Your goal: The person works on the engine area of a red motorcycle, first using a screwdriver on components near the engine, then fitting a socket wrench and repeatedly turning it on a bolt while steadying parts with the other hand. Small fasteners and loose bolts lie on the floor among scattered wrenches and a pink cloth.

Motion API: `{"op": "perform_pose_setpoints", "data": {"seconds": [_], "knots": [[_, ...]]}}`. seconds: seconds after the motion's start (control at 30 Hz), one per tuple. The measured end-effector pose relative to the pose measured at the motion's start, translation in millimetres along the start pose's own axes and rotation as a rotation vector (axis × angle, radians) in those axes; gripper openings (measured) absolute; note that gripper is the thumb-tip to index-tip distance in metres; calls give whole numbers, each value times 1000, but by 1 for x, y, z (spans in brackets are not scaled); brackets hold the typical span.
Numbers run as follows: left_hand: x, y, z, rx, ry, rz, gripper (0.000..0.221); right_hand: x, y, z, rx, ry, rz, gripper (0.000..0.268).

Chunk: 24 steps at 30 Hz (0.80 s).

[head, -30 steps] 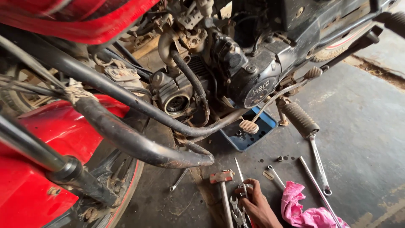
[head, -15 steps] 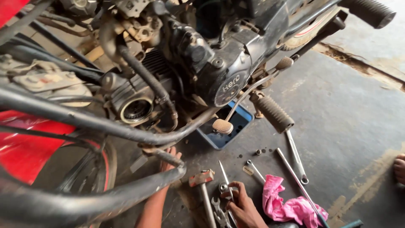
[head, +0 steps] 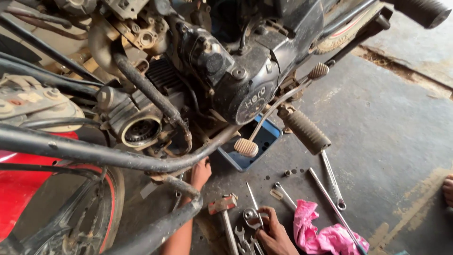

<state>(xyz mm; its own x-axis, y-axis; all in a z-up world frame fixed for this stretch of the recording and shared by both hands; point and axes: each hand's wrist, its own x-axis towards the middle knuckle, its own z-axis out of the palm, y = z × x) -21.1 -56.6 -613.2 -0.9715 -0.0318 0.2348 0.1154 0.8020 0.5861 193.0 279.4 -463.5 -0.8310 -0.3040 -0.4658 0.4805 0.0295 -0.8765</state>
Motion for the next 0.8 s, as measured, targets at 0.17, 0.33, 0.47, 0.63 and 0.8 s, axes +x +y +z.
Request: {"op": "perform_pose_setpoints", "data": {"seconds": [0.17, 0.33, 0.47, 0.63, 0.8], "knots": [[-9, 19, 4, 268, 68, 122, 42, 7, 14, -6, -28, -3, 15, 58], [-82, 40, -46, 191, 17, -53, 34, 0, -2, -5, -37, 6, 40, 54], [-160, 30, -77, 568, 4, 78, 24, 7, 12, -4, 89, -19, 20, 55], [-227, 8, -83, 451, -171, -405, 27, 18, 37, 5, 532, -108, 93, 57], [-225, 38, -112, 282, -40, -314, 32, -29, -69, 21, 893, -174, 287, 76]]}}
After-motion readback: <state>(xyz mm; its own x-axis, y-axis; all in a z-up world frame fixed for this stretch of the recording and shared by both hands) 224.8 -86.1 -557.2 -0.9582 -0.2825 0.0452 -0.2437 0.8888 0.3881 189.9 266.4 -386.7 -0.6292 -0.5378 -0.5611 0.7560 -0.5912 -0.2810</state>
